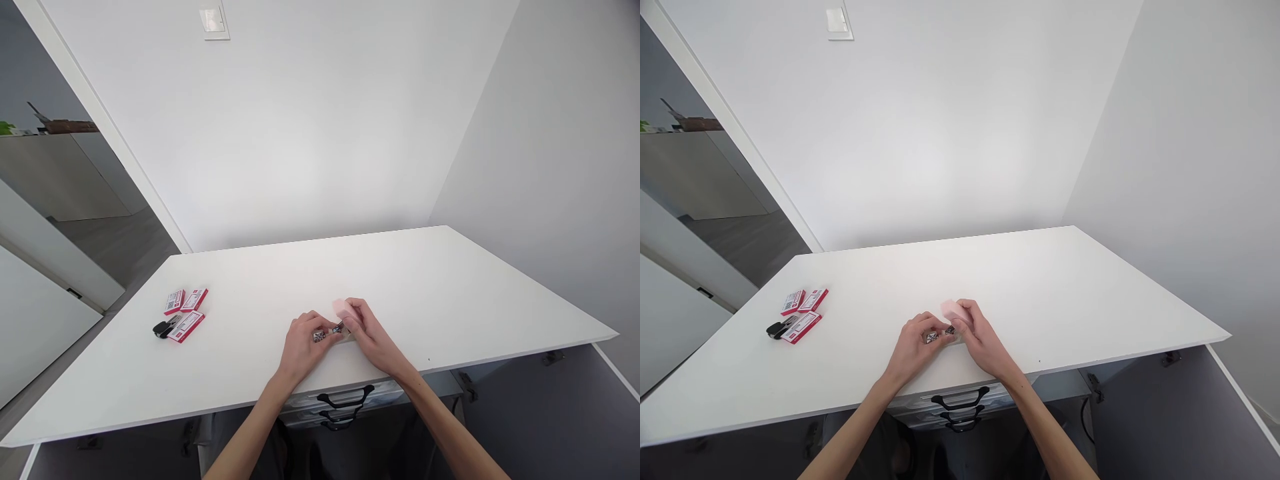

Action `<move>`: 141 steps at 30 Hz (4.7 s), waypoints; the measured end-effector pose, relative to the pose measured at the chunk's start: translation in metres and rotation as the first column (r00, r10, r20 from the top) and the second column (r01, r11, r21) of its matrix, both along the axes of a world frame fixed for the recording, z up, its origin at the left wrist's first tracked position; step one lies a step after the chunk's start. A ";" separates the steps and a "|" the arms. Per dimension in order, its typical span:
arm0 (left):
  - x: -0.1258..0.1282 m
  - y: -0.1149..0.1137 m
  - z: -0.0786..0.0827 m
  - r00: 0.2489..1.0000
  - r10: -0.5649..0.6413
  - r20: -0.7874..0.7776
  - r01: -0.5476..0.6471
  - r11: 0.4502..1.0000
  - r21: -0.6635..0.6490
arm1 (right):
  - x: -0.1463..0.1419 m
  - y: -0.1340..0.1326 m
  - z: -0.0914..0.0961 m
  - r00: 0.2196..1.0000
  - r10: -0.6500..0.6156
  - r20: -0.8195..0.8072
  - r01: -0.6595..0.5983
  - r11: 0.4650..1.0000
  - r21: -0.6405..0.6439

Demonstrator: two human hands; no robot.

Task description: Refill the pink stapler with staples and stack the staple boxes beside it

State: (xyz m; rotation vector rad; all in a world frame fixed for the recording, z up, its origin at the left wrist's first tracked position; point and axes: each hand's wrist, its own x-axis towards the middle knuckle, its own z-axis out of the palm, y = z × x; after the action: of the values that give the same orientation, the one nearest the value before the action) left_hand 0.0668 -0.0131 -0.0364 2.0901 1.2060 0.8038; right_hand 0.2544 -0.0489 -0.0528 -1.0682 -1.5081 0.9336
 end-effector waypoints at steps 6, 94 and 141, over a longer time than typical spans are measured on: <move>0.012 0.003 -0.003 0.999 -0.003 0.045 0.004 1.000 -0.025 | -0.001 0.002 -0.005 0.987 -0.091 -0.129 0.088 0.996 -0.026; 0.009 -0.008 -0.004 0.988 0.123 0.094 -0.135 0.982 0.135 | 0.011 0.006 -0.014 0.527 -0.799 -0.289 0.774 0.592 -0.225; -0.191 0.008 0.011 0.697 0.683 -0.218 -0.621 0.727 0.294 | -0.002 -0.017 0.016 0.961 0.275 -0.013 -0.268 0.924 -0.275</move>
State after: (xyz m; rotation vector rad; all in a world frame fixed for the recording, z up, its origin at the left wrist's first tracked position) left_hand -0.1245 -0.0050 -0.0250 1.9775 2.2156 0.9424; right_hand 0.2521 -0.0663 -0.0369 -1.0837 -1.6068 1.3596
